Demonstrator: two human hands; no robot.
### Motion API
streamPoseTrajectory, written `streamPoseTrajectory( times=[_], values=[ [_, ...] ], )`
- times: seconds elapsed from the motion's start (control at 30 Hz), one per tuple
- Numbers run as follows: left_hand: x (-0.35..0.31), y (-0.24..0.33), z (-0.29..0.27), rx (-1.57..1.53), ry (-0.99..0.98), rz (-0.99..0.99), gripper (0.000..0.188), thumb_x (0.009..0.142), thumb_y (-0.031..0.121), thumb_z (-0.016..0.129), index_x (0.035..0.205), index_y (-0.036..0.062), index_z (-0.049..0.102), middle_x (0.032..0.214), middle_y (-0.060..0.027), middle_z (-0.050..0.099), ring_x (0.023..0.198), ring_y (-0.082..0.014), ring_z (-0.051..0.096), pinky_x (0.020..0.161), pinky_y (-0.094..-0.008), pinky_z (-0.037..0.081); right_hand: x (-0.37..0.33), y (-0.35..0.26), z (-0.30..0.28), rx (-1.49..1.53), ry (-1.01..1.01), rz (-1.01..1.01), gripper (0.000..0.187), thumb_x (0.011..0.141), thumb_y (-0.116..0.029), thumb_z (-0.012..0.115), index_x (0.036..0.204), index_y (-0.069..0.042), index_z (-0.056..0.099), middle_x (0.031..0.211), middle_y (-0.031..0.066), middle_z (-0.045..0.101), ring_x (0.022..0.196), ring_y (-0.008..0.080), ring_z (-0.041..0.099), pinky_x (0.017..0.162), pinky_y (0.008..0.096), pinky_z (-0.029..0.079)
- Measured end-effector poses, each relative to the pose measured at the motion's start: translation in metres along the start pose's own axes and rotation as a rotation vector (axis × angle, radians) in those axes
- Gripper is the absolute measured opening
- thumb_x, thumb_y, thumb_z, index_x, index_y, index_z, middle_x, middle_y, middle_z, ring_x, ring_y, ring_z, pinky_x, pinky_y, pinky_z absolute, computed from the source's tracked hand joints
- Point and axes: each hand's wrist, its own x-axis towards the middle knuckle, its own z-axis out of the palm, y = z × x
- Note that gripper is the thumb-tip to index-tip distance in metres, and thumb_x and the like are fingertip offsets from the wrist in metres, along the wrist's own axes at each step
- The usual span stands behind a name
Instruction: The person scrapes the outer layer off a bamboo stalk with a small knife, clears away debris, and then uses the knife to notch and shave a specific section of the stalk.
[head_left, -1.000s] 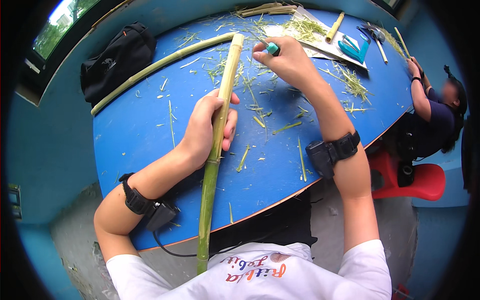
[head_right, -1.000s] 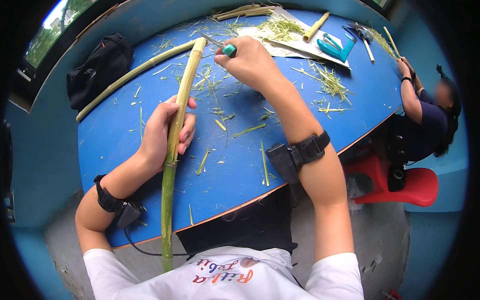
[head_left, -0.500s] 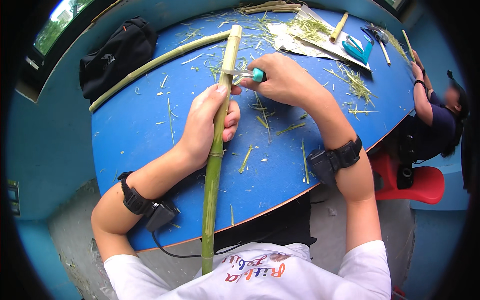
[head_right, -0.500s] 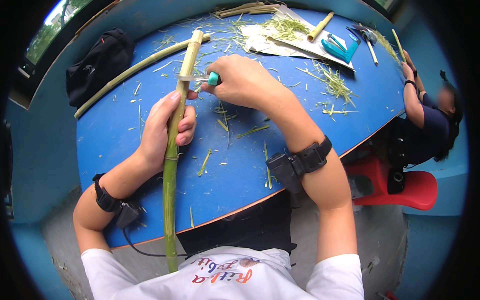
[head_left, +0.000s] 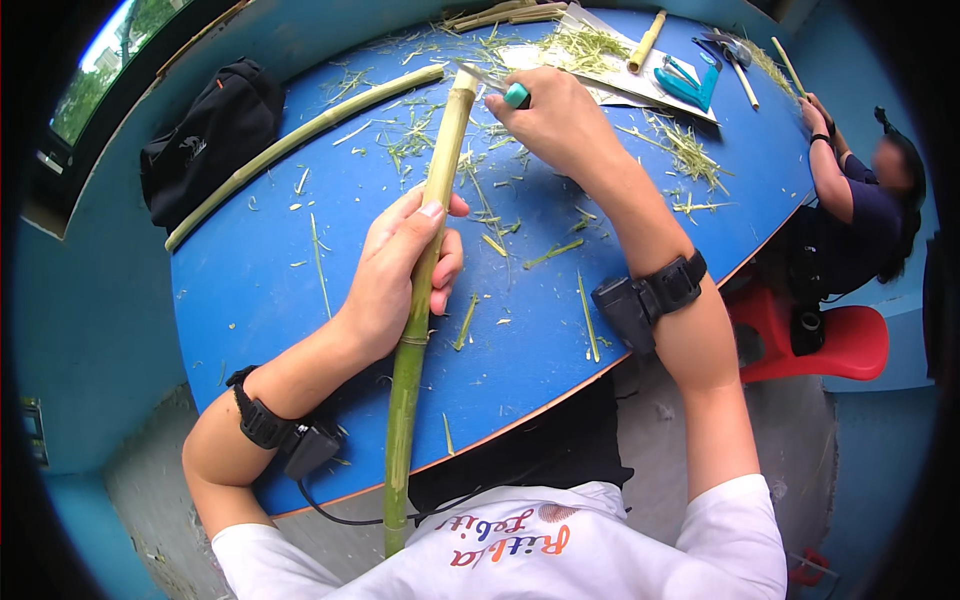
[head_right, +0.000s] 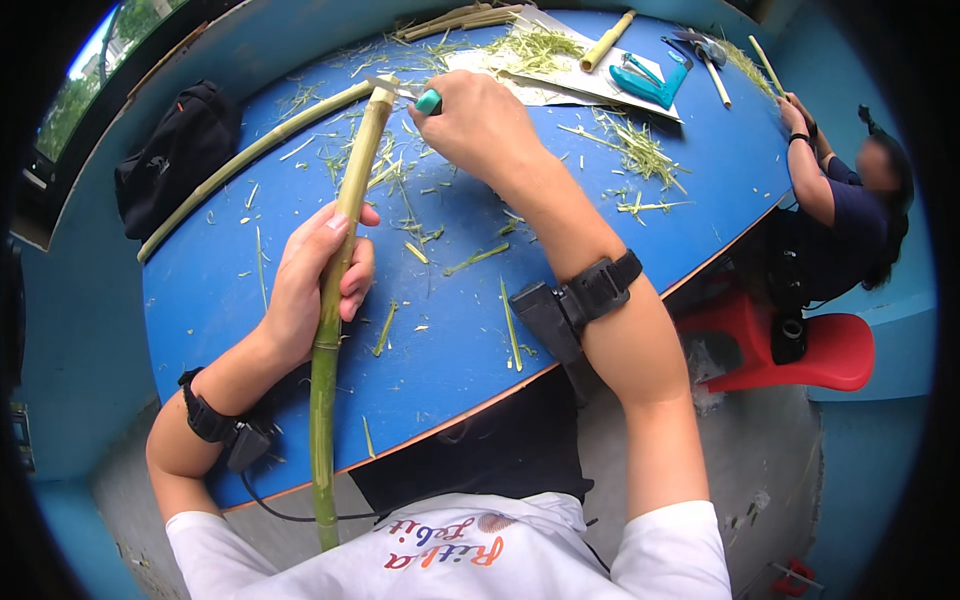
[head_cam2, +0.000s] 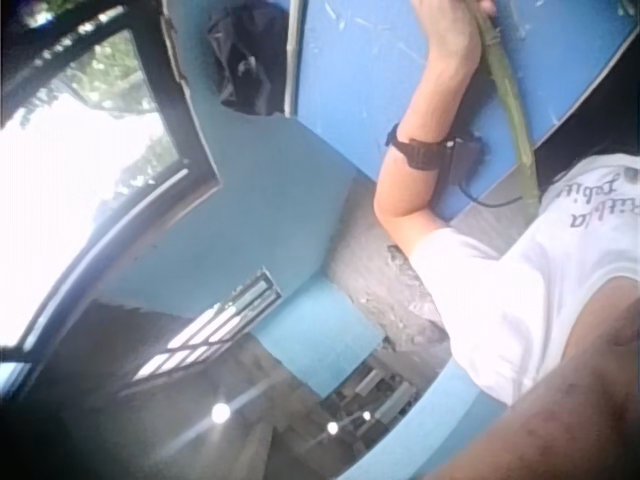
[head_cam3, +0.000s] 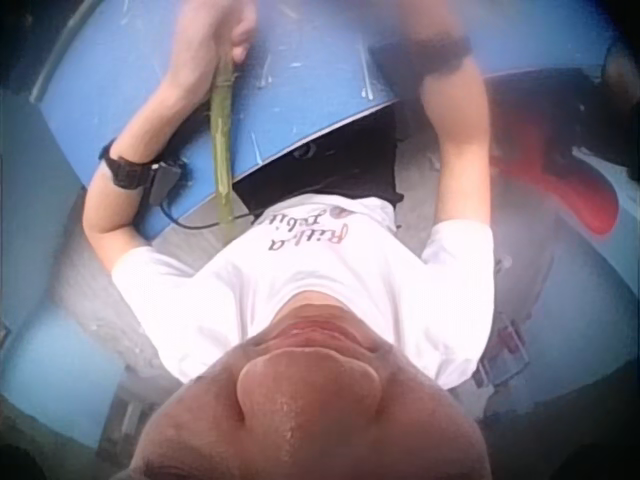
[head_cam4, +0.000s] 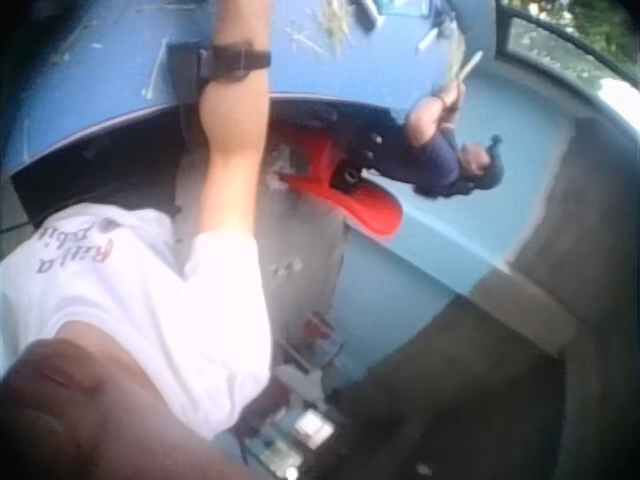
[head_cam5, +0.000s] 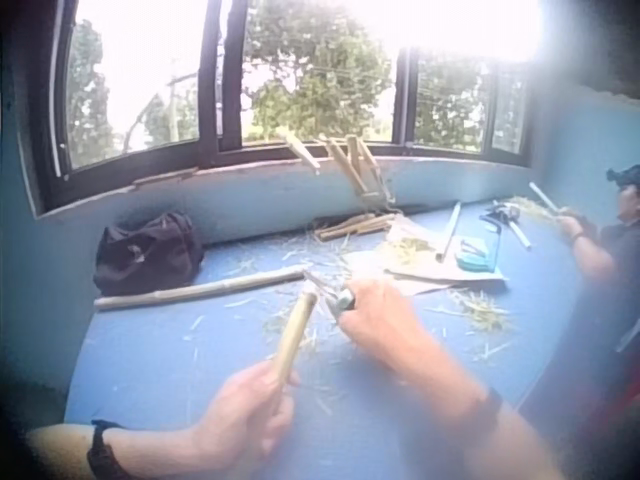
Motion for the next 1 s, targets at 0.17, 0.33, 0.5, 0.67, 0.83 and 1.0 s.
streamPoseTrajectory(
  times=[0.17, 0.33, 0.5, 0.67, 0.83, 1.0],
  values=[
    [0.003, -0.001, 0.001, -0.02, 0.02, 0.0, 0.033, 0.097, 0.032, 0.039, 0.108, 0.0006, 0.046, 0.057, -0.0015, 0.044, 0.042, -0.0073, 0.042, 0.042, -0.0187, 0.036, 0.0, -0.005, -0.007, 0.401, 0.005, -0.004, 0.031, 0.081, -0.029, 0.065, 0.073, 0.001, 0.061, 0.058, 0.0121, 0.054, 0.053, 0.0227, 0.049, 0.053, 0.0357, 0.04],
    [0.003, -0.004, -0.001, -0.034, 0.023, 0.002, 0.033, 0.096, 0.031, 0.042, 0.108, -0.0001, 0.046, 0.058, -0.002, 0.045, 0.042, -0.0081, 0.043, 0.043, -0.019, 0.037, -0.007, -0.013, -0.002, 0.496, -0.089, -0.055, 0.029, 0.085, -0.026, 0.066, 0.074, 0.0, 0.06, 0.057, -0.0002, 0.044, 0.055, 0.0084, 0.04, 0.049, 0.0274, 0.032],
    [0.004, -0.003, 0.002, -0.006, 0.056, 0.0, 0.03, 0.096, 0.03, 0.047, 0.104, 0.0007, 0.045, 0.059, -0.0029, 0.047, 0.043, -0.0086, 0.044, 0.044, -0.0193, 0.038, -0.006, -0.012, -0.002, 0.439, -0.111, -0.064, 0.03, 0.085, -0.027, 0.066, 0.073, -0.001, 0.06, 0.057, -0.0005, 0.044, 0.056, 0.0084, 0.041, 0.05, 0.0266, 0.033],
    [0.011, -0.002, 0.0, -0.095, 0.098, -0.042, 0.031, 0.097, 0.031, 0.044, 0.108, 0.0023, 0.043, 0.062, -0.0018, 0.044, 0.045, -0.0077, 0.043, 0.045, -0.0198, 0.038, -0.004, -0.003, 0.001, 0.406, -0.13, -0.064, 0.029, 0.084, -0.029, 0.067, 0.076, -0.002, 0.063, 0.058, -0.0016, 0.046, 0.057, 0.008, 0.041, 0.05, 0.0256, 0.033],
    [0.01, -0.002, -0.004, -0.147, -0.015, -0.055, 0.04, 0.098, 0.037, 0.036, 0.12, 0.0027, 0.039, 0.062, -0.0008, 0.041, 0.047, -0.007, 0.041, 0.048, -0.0192, 0.039, -0.006, -0.023, -0.003, 0.626, -0.436, 0.052, 0.033, 0.082, -0.036, 0.069, 0.083, -0.003, 0.068, 0.061, -0.004, 0.05, 0.057, 0.0047, 0.041, 0.05, 0.0234, 0.031],
    [0.007, 0.004, -0.002, -0.078, -0.102, -0.014, 0.053, 0.098, 0.046, 0.024, 0.123, 0.002, 0.04, 0.064, -0.0026, 0.045, 0.049, -0.009, 0.045, 0.049, -0.0198, 0.04, -0.005, -0.026, -0.015, 0.818, -0.351, 0.187, 0.029, 0.079, -0.032, 0.073, 0.077, -0.003, 0.068, 0.057, -0.0036, 0.049, 0.052, 0.0047, 0.043, 0.046, 0.0236, 0.032]
  ],
)
